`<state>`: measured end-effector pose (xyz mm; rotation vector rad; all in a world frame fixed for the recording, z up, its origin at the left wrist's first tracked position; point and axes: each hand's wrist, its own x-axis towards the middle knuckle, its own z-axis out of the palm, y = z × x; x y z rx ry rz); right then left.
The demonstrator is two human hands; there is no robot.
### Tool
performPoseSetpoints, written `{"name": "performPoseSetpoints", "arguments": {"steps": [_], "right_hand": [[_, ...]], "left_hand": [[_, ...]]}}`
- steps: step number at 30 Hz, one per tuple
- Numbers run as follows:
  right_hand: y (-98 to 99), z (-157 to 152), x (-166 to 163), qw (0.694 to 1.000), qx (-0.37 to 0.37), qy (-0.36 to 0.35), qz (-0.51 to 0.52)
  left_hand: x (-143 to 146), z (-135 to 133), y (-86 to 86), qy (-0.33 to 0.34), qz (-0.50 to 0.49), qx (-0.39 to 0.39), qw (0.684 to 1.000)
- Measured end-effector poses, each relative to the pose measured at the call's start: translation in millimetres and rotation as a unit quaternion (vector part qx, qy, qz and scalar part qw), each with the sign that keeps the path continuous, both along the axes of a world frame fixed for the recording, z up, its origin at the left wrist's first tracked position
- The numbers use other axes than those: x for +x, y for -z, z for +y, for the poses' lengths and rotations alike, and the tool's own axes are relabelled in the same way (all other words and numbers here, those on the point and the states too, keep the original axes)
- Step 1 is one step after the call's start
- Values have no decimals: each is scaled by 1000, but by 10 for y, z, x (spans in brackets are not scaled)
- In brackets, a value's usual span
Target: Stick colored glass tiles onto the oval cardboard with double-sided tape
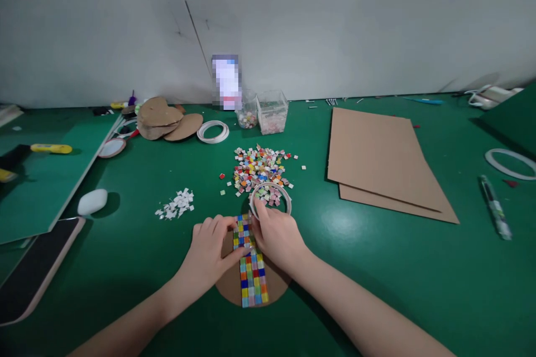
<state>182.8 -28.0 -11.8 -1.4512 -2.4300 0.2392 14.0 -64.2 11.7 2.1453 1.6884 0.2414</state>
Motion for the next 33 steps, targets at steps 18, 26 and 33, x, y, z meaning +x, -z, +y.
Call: {"name": "performPoseSetpoints", "arguments": {"steps": [18, 26, 33], "right_hand": [[8, 0, -9, 999, 14, 38, 34], [-97, 38, 91, 965, -107, 78, 225], [-149, 96, 195, 919, -100, 131, 357]], "left_hand": [[-78, 103, 11, 11, -34, 7, 999], [-172, 572, -126, -12, -111, 39, 993], [-39, 778, -117, 9, -62, 40, 997]]}}
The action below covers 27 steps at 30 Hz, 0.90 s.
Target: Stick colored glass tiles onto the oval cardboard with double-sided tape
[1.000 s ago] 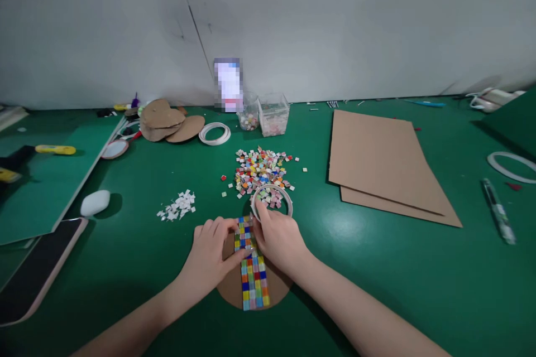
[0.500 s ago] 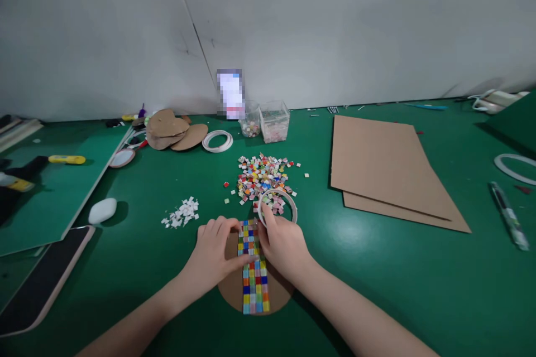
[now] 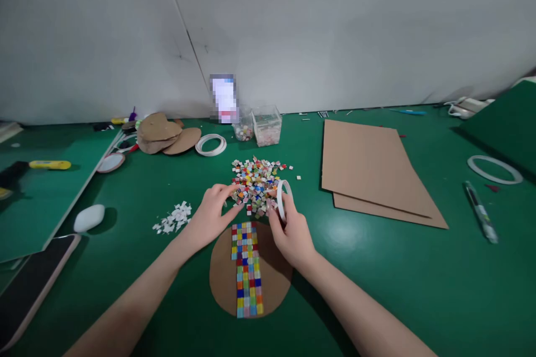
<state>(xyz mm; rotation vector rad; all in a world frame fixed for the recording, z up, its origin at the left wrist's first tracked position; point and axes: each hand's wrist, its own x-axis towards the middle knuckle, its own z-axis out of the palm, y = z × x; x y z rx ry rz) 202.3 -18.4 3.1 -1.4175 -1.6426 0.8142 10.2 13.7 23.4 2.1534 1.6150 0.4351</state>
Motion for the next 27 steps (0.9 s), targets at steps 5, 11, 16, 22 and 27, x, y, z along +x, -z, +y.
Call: {"name": "performPoseSetpoints", "arguments": {"steps": [5, 11, 16, 22, 27], "right_hand": [[22, 5, -24, 1000, -1, -8, -6], [27, 0, -34, 1000, -11, -15, -8], [18, -5, -29, 999, -12, -14, -30], [-20, -10, -39, 999, -19, -22, -21], [-33, -13, -18, 999, -34, -24, 1]], "left_hand": [[36, -70, 172, -3, 14, 45, 999], [17, -5, 249, 15, 24, 63, 998], [9, -28, 250, 15, 37, 92, 995], [5, -53, 237, -1, 13, 93, 996], [-1, -68, 182, -13, -22, 94, 995]]}}
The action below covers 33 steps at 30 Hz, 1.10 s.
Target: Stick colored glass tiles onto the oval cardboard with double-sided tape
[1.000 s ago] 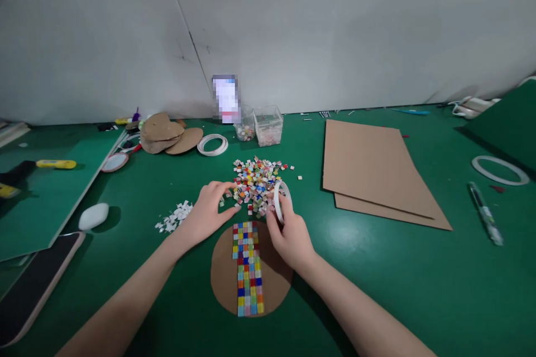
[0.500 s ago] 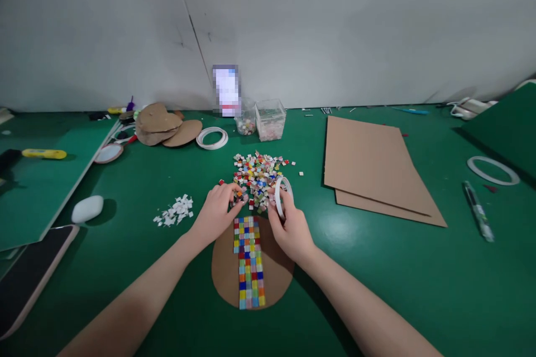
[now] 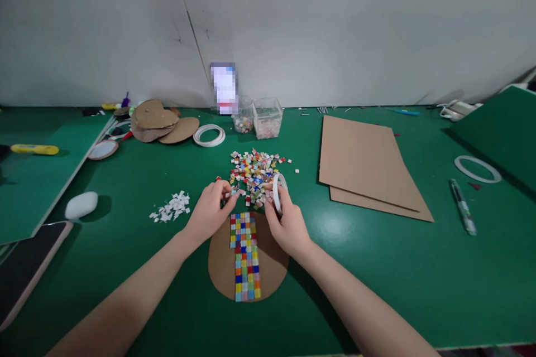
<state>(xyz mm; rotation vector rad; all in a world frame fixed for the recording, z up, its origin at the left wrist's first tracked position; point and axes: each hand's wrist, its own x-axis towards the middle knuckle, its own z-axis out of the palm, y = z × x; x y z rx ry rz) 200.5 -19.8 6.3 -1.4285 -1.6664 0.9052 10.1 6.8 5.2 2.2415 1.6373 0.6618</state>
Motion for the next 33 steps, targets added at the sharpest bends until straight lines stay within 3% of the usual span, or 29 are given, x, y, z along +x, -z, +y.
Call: {"name": "performPoseSetpoints", "arguments": {"steps": [5, 10, 15, 18, 22, 26, 29, 33], "right_hand": [[-35, 10, 37, 999, 10, 30, 23], [-51, 41, 81, 999, 18, 44, 22], [-52, 53, 88, 997, 31, 62, 34], [-76, 84, 94, 990, 27, 76, 113], [-153, 176, 185, 952, 28, 115, 283], [-233, 268, 344, 894, 30, 182, 410], [-246, 310, 418, 875, -28, 141, 463], [-204, 311, 404, 886, -86, 46, 454]], "left_hand": [[-12, 1, -24, 20, -67, 9, 997], [-28, 19, -9, -22, -131, 21, 991], [-44, 29, -18, -34, -145, 57, 987], [-58, 38, -29, -49, -124, 69, 989], [-95, 48, -53, -43, -92, 72, 992], [-133, 34, -98, 39, -13, 65, 997], [-151, 35, -101, 55, 43, 63, 996], [-167, 68, -51, 56, 67, 37, 996]]}}
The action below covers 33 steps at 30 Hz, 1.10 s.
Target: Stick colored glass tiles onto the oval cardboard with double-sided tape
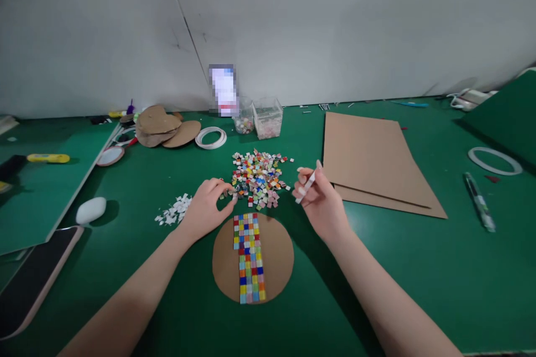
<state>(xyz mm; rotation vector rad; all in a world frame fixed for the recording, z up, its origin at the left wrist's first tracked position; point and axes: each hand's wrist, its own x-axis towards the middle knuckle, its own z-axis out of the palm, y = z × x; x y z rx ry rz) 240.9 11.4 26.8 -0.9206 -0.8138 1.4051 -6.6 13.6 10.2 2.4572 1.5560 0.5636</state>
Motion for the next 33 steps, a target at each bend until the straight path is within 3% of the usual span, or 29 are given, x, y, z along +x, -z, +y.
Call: {"name": "performPoseSetpoints", "arguments": {"steps": [5, 11, 27, 33], "right_hand": [[51, -66, -73, 995, 26, -77, -64], [21, -124, -122, 980, 3, -196, -26], [61, -172, -148, 962, -14, -265, 61], [10, -178, -168, 950, 11, -291, 116]], "left_hand": [[1, 5, 27, 8, -36, -48, 998], [17, 31, 47, -63, -114, -57, 990], [39, 71, 89, -11, -67, -77, 995], [36, 56, 83, -15, -130, -65, 989]]}}
